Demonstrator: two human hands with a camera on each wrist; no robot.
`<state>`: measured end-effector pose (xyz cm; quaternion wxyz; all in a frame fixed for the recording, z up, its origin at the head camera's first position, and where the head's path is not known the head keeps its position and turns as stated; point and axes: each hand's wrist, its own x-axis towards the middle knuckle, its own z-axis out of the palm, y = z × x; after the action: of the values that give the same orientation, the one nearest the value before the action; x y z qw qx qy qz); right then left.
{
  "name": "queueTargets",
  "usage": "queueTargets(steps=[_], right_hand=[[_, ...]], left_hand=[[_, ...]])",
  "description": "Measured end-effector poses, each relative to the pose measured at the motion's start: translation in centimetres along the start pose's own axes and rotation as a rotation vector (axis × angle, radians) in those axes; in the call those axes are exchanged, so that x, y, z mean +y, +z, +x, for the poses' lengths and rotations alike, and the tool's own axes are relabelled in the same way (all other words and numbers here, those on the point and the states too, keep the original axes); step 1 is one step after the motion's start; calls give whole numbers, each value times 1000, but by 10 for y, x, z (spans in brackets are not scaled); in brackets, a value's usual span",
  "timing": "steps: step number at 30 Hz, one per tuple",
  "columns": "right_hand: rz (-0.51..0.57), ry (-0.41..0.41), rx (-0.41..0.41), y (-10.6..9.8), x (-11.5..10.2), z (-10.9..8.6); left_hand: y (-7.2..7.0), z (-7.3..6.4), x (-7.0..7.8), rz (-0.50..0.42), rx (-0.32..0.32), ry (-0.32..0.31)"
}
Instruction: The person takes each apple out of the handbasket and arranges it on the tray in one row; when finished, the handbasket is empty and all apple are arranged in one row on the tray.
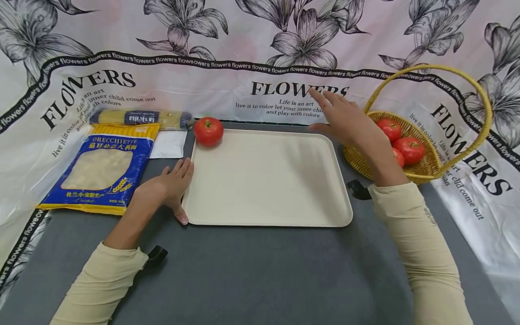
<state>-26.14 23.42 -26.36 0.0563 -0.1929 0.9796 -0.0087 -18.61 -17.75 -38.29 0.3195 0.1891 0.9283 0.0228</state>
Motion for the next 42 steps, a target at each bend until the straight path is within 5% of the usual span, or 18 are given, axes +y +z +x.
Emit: queueTargets(steps=[9, 18, 28, 42], right_hand=[[41, 157, -155, -4, 59, -38], [68, 146, -186, 7, 112, -68], [106, 270, -316, 20, 142, -85], [26, 139, -259, 55, 161, -77]], left_hand=[[-4, 1, 4, 39, -30, -16], [-6, 1, 5, 54, -40, -26], [-4, 4, -3, 45, -51, -29], [-5, -1, 3, 43, -38, -29]])
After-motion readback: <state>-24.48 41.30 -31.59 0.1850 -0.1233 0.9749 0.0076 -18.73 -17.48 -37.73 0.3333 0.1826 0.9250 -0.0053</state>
